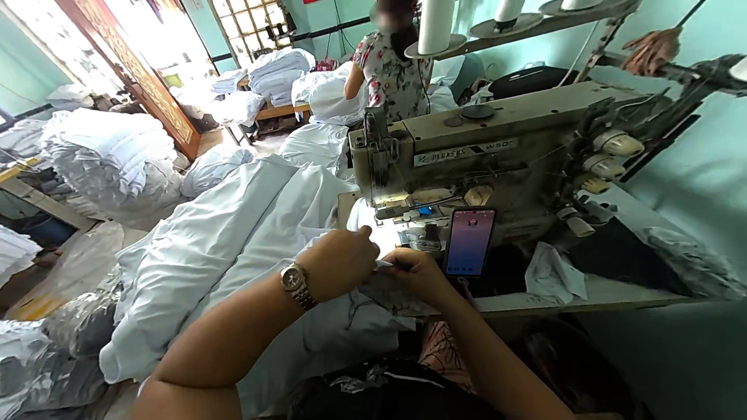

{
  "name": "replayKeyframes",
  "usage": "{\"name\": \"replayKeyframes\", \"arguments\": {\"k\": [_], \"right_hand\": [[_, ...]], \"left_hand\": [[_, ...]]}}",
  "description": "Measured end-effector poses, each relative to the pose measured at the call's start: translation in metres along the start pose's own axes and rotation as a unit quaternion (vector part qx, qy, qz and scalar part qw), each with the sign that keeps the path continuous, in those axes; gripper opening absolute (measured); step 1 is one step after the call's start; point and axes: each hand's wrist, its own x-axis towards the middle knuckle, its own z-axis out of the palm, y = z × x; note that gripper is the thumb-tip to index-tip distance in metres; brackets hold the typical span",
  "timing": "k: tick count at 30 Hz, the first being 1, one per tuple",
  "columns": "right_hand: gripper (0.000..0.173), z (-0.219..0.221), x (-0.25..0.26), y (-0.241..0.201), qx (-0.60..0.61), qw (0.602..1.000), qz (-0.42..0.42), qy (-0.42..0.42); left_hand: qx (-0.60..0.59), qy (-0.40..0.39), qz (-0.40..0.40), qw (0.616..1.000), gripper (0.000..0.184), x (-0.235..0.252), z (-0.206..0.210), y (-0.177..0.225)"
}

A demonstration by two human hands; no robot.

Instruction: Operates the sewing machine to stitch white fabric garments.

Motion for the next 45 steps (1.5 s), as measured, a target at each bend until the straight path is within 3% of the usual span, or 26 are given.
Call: {"name": "replayKeyframes", "arguments": {"k": [9, 12, 16, 19, 23, 26, 28, 32, 37, 45], "right_hand": [[0.016, 0.000, -0.001, 0.003, -0.003, 1.000, -0.018, 0.005], [0.015, 0.001, -0.002, 0.000, -0.011, 1.000, -0.012, 0.007], [0.015, -0.002, -0.004, -0.001, -0.011, 1.000, -0.014, 0.007], [0.018, 0.000, -0.005, -0.001, -0.010, 1.000, -0.011, 0.013], [0.017, -0.003, -0.008, -0.001, -0.016, 0.999, -0.031, 0.015], [0.018, -0.002, -0.017, -0.001, -0.060, 0.995, -0.065, 0.038], [0.018, 0.000, -0.023, 0.003, -0.076, 0.991, -0.094, 0.064], [0.018, 0.003, -0.020, 0.002, -0.115, 0.985, -0.097, 0.086], [0.021, 0.005, -0.012, 0.007, -0.168, 0.973, -0.117, 0.106], [0.023, 0.002, -0.002, 0.007, -0.236, 0.962, -0.101, 0.096]], "left_hand": [[-0.062, -0.023, 0.009, 0.998, 0.017, -0.005, -0.002, 0.010], [-0.013, 0.033, -0.025, 0.999, 0.019, -0.002, 0.007, 0.004], [-0.057, 0.034, 0.017, 0.998, 0.019, -0.003, 0.013, 0.008], [-0.024, 0.118, -0.036, 0.992, 0.020, 0.003, 0.026, -0.002], [-0.045, 0.171, 0.023, 0.984, 0.033, 0.000, 0.033, -0.001], [-0.039, 0.210, 0.001, 0.977, 0.033, 0.006, 0.051, -0.014], [-0.045, 0.200, 0.010, 0.979, 0.032, 0.011, 0.061, -0.020], [-0.057, 0.182, 0.039, 0.981, 0.010, 0.024, 0.079, -0.029], [-0.012, 0.219, 0.031, 0.975, 0.024, 0.035, 0.089, -0.039], [0.029, 0.216, 0.019, 0.976, 0.019, 0.044, 0.087, -0.045]]}}
